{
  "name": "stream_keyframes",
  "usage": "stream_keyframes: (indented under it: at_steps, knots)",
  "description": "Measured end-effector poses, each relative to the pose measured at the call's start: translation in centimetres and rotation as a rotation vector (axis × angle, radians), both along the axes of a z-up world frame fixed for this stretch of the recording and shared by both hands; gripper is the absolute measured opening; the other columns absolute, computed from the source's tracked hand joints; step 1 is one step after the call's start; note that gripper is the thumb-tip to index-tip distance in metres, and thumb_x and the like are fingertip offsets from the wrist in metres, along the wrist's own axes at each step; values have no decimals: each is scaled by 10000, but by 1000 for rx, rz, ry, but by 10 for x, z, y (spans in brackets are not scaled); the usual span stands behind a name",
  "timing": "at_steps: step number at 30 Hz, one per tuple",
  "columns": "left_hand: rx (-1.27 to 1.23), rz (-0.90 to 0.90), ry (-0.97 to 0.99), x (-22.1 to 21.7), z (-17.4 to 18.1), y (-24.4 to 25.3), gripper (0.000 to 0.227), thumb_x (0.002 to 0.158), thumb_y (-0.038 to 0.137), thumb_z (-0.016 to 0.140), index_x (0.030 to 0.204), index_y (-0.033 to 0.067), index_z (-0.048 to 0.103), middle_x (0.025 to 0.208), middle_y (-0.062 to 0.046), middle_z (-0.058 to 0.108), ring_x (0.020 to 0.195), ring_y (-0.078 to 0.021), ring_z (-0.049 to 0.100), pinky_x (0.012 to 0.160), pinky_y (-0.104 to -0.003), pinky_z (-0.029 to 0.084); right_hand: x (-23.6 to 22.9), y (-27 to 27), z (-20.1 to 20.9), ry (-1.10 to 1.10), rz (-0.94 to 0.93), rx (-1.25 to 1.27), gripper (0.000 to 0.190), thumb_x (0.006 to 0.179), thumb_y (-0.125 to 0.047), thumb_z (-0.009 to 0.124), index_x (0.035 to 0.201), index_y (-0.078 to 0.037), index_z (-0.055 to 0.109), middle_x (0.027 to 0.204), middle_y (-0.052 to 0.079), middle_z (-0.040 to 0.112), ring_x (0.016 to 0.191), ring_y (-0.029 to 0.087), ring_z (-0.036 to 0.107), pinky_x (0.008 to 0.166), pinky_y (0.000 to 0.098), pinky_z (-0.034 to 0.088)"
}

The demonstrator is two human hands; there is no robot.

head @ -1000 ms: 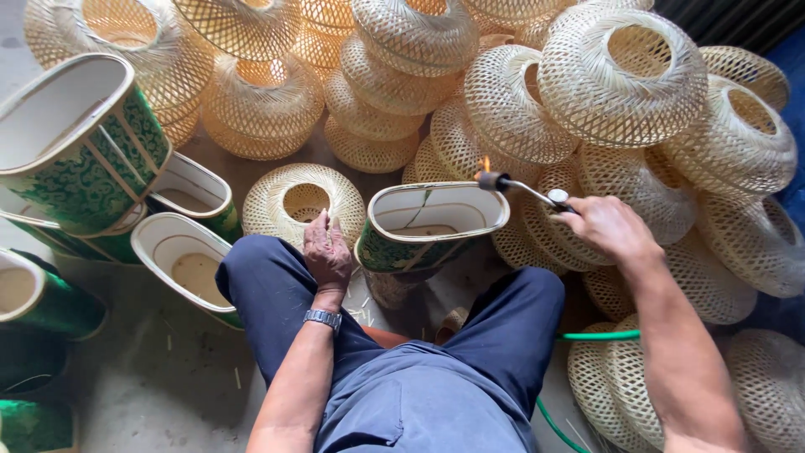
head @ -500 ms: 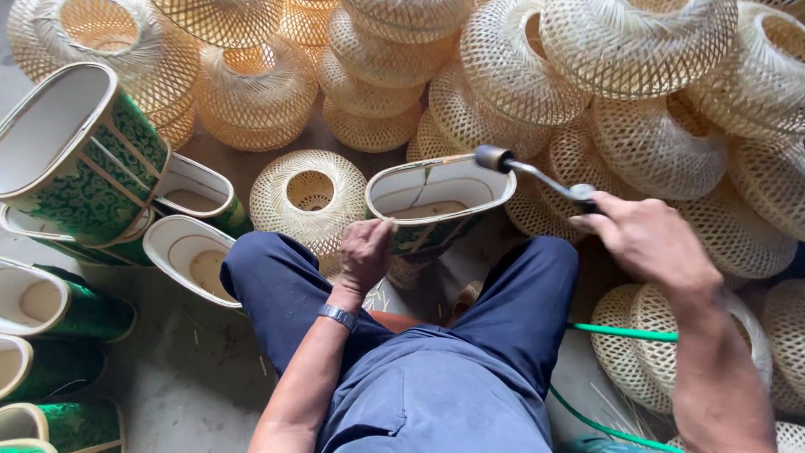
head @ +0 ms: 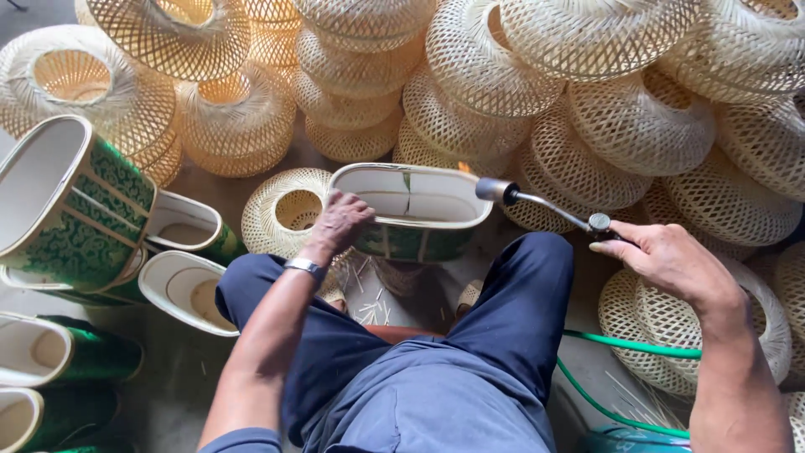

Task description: The worker uses a gas torch to singe stray bamboo fibers from woven lantern components.

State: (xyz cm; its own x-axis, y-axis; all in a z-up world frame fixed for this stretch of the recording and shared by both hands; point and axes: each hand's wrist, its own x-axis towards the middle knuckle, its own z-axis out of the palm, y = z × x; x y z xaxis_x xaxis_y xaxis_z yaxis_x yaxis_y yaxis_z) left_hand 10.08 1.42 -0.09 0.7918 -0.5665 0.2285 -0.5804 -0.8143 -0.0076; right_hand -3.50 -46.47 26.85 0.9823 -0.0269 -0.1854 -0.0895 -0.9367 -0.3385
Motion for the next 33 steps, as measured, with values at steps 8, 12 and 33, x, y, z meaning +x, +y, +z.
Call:
stream_keyframes:
  at_steps: [8, 12, 33]
  knots:
    - [-1126, 894, 114, -54, 47, -109, 1193, 807, 416, 849, 1587, -30, 64, 1623, -420, 88, 1444, -497, 174, 1123, -627, 227, 24, 43, -2, -53, 210, 55, 436, 909, -363, 601, 1323, -249, 675, 758, 262, 654, 583, 383, 651, 604, 452, 514]
    - [-1194, 968, 251, -36, -32, -132, 1181, 763, 337, 839, 1568, -50, 67, 1562, -379, 230, 1411, -473, 284, 1127, -558, 241, 48, 42, -40, -279, 483, 143, 406, 916, -393, 667, 1231, -138, 679, 901, 247, 708, 757, 388, 714, 666, 430, 557]
    - [-276, 287, 67, -66, 3, -83, 214, 1009, 308, 610, 979, 97, 605, 795, -113, 707, 743, -317, 714, 679, -477, 528, 21, 20, -52, -111, 153, 210, 393, 885, -344, 651, 1218, -145, 717, 743, 241, 690, 503, 310, 683, 572, 414, 531]
